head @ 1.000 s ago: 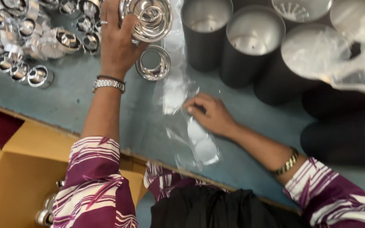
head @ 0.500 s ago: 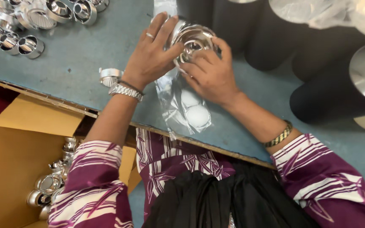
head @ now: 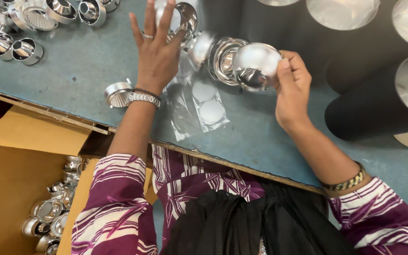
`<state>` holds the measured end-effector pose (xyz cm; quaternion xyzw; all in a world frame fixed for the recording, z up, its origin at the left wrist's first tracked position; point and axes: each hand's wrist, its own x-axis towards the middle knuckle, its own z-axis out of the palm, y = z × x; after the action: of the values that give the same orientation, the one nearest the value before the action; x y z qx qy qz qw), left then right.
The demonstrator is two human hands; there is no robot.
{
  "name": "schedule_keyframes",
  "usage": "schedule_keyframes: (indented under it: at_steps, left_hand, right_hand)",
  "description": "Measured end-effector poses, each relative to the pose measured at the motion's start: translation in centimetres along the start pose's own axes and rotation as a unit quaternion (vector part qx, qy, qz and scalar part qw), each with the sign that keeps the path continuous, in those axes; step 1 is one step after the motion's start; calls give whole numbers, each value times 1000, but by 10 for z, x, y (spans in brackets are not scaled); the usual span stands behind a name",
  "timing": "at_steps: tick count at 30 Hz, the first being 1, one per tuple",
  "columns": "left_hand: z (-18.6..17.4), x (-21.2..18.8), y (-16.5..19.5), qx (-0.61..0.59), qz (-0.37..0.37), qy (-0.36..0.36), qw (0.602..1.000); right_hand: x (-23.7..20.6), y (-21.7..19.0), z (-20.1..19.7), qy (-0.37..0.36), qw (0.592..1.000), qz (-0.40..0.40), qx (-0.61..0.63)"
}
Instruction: The person presses white plastic discs into metal reflector housings at a workbench, fits and twists the housings together by hand, and stacks the finished reflectors aside. They also handle plastic packaging film and reach into boxes of parts while working through the components one at a time.
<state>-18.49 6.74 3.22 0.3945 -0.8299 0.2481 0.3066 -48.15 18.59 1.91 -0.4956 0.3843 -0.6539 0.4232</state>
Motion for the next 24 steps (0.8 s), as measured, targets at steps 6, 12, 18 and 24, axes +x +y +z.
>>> schedule_keyframes:
  at_steps: [6,12,18,24]
  left_hand:
    - [-19,-12,13,-92,-72,-20,993]
    - [-46,-41,79,-203,-158,12,966]
    - [-70,-59,141,-330,-187,12,925]
    - [-82,-42,163,-390,-180,11,903]
  right_hand:
    - [16,1,-26,-27,961,271,38]
    - [25,3,-36,-194,921,271,-201]
    - [17,-20,-24,-184,853,222,-435]
    - [16,-36,-16,-188,827,36,-528]
